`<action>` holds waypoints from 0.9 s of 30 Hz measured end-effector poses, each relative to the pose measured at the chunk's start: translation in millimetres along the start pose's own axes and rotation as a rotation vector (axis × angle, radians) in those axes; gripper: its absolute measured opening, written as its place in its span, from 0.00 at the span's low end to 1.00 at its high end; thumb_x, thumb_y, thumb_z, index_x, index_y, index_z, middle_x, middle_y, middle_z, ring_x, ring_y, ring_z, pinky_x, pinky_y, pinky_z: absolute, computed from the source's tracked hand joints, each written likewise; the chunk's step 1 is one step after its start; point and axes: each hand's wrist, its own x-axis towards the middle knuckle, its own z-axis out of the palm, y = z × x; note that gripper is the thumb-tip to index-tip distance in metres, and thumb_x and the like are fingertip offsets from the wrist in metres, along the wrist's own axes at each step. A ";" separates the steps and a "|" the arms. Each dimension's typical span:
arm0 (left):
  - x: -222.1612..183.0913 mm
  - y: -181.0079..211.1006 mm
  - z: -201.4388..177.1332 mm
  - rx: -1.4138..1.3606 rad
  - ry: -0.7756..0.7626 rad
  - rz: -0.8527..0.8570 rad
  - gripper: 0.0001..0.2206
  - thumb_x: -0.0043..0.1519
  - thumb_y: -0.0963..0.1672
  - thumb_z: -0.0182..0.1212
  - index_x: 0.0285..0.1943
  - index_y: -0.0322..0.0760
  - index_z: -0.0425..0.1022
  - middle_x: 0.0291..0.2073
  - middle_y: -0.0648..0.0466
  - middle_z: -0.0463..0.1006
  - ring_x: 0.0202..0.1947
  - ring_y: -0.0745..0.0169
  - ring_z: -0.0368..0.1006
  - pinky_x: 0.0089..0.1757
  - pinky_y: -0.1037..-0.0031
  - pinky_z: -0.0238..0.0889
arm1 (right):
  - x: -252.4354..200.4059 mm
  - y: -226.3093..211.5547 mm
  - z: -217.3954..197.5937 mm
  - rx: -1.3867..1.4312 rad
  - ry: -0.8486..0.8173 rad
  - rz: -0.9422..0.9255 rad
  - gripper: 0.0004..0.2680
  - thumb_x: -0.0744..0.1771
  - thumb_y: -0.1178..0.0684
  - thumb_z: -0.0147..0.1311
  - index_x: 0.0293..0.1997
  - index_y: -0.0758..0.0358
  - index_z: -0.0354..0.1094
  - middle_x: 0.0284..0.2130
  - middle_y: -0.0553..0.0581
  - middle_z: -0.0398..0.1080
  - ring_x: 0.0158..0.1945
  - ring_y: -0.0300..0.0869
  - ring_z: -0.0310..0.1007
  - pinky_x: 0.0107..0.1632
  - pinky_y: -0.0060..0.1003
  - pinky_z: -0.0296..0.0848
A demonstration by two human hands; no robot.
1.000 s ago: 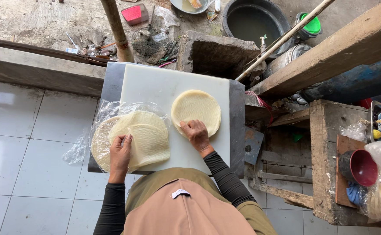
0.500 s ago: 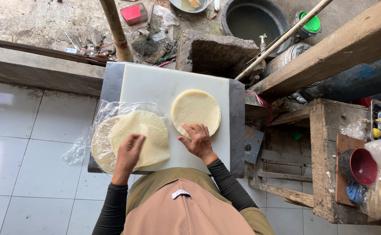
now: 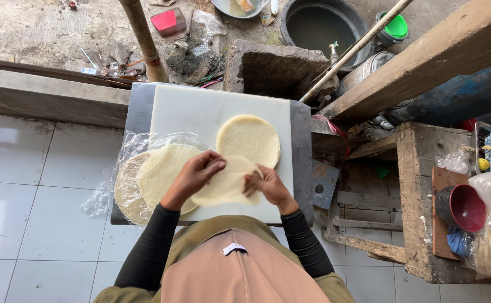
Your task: The person separates thin round pastry sheets from a stack and places them onto another stack on a white cutting board by hand.
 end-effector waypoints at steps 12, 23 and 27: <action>104.8 -74.9 23.0 0.147 0.261 -0.127 0.12 0.64 0.46 0.64 0.48 0.32 0.78 0.33 0.54 0.81 0.31 0.68 0.73 0.35 0.74 0.68 | 46.4 3.4 -66.3 -0.045 0.437 -0.085 0.04 0.69 0.55 0.54 0.45 0.64 0.70 0.31 0.51 0.73 0.28 0.35 0.74 0.27 0.31 0.75; 133.7 -113.1 30.5 0.247 0.335 -0.096 0.14 0.62 0.42 0.62 0.57 0.36 0.74 0.38 0.49 0.82 0.37 0.59 0.78 0.41 0.68 0.71 | 93.1 28.0 -98.5 -0.741 0.777 -0.178 0.07 0.67 0.54 0.56 0.46 0.64 0.73 0.36 0.57 0.79 0.39 0.42 0.78 0.43 0.39 0.74; 129.7 -105.0 30.8 0.265 0.367 -0.123 0.12 0.64 0.42 0.61 0.56 0.36 0.74 0.40 0.49 0.82 0.37 0.58 0.79 0.41 0.68 0.72 | 90.5 24.9 -94.4 -0.850 0.817 -0.158 0.07 0.68 0.51 0.55 0.46 0.61 0.73 0.36 0.60 0.79 0.41 0.50 0.80 0.44 0.42 0.75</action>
